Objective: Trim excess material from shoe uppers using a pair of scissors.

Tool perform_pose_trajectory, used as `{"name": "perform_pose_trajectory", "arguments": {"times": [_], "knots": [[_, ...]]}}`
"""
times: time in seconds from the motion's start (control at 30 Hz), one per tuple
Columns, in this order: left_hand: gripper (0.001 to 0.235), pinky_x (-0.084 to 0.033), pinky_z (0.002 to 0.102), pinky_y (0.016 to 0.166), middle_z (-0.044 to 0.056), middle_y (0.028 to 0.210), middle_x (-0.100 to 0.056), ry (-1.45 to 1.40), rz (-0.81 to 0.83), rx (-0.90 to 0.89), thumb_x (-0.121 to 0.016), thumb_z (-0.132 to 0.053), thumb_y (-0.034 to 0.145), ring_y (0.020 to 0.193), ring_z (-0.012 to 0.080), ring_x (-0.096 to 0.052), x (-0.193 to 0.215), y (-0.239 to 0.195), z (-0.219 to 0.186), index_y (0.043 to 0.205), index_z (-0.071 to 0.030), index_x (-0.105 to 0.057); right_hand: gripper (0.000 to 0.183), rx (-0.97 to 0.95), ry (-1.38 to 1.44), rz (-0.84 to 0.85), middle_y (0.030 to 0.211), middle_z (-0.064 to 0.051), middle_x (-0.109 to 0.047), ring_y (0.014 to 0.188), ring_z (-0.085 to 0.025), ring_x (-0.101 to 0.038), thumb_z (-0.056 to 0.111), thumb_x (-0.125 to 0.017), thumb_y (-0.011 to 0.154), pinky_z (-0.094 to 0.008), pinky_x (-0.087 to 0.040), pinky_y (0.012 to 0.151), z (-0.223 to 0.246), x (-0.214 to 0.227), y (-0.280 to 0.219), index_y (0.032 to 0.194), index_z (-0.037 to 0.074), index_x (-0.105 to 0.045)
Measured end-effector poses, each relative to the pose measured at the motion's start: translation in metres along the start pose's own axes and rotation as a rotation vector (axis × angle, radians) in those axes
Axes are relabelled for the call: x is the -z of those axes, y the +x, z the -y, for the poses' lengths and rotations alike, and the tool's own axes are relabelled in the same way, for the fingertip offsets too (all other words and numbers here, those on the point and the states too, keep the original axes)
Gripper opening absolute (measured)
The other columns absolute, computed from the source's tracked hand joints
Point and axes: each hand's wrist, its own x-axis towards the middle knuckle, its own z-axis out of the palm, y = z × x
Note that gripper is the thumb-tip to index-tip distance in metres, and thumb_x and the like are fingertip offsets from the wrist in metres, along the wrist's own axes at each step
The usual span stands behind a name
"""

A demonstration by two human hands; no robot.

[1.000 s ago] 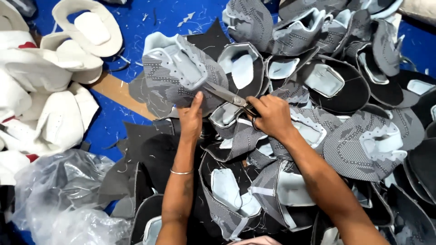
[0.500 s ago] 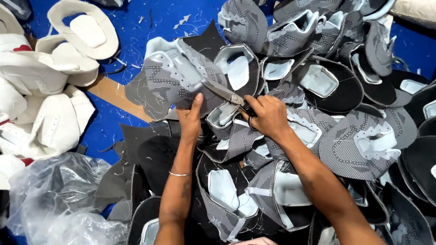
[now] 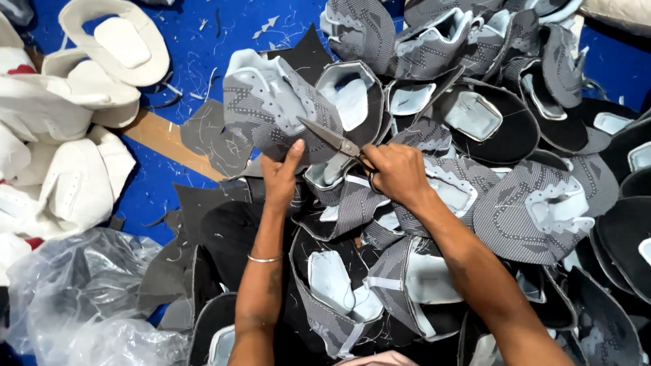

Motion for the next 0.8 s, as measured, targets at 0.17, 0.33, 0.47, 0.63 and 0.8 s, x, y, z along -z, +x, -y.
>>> {"name": "perform_pose_trajectory", "arguments": {"times": [0.17, 0.33, 0.47, 0.63, 0.8], "knots": [[0.034, -0.049, 0.030, 0.100, 0.005, 0.122, -0.069, -0.055, -0.040, -0.042, -0.073, -0.012, 0.099, 0.109, 0.0132, -0.064, -0.001, 0.001, -0.005, 0.128, 0.004, -0.065, 0.039, 0.034, 0.127, -0.148, 0.075, -0.011, -0.063, 0.070, -0.029, -0.063, 0.027, -0.088, 0.079, -0.043, -0.049, 0.065, 0.013, 0.025, 0.020, 0.103, 0.003, -0.070], [0.034, -0.048, 0.030, 0.101, 0.005, 0.123, -0.069, -0.167, -0.070, -0.031, -0.072, -0.010, 0.099, 0.109, 0.0137, -0.063, 0.005, 0.009, 0.001, 0.128, 0.004, -0.064, 0.042, 0.009, 0.064, -0.228, 0.080, -0.009, -0.061, 0.075, -0.028, -0.062, 0.026, -0.090, 0.075, -0.042, -0.047, 0.069, 0.008, 0.025, 0.017, 0.105, 0.005, -0.070], [0.030, -0.050, 0.030, 0.099, 0.006, 0.120, -0.070, -0.112, -0.064, -0.018, -0.070, -0.012, 0.101, 0.107, 0.0133, -0.063, 0.009, 0.006, 0.003, 0.125, 0.005, -0.066, 0.047, 0.071, -0.011, -0.191, 0.080, -0.006, -0.057, 0.076, -0.027, -0.059, 0.027, -0.090, 0.067, -0.041, -0.045, 0.068, 0.009, 0.028, 0.018, 0.105, 0.007, -0.070], [0.029, -0.051, 0.029, 0.096, 0.004, 0.117, -0.071, -0.001, 0.034, -0.025, -0.068, -0.015, 0.102, 0.104, 0.0120, -0.064, 0.002, 0.003, -0.012, 0.124, 0.005, -0.067, 0.044, 0.093, -0.017, -0.173, 0.078, -0.006, -0.054, 0.075, -0.026, -0.058, 0.028, -0.090, 0.070, -0.041, -0.044, 0.069, 0.009, 0.023, 0.018, 0.105, 0.010, -0.071], [0.028, -0.051, 0.029, 0.094, 0.004, 0.114, -0.071, -0.023, 0.063, -0.004, -0.068, -0.014, 0.102, 0.103, 0.0123, -0.064, -0.001, 0.001, -0.011, 0.123, 0.005, -0.068, 0.042, 0.110, -0.013, -0.171, 0.077, -0.005, -0.055, 0.075, -0.025, -0.058, 0.029, -0.088, 0.072, -0.040, -0.044, 0.068, 0.007, 0.018, 0.013, 0.106, 0.010, -0.071]]}}
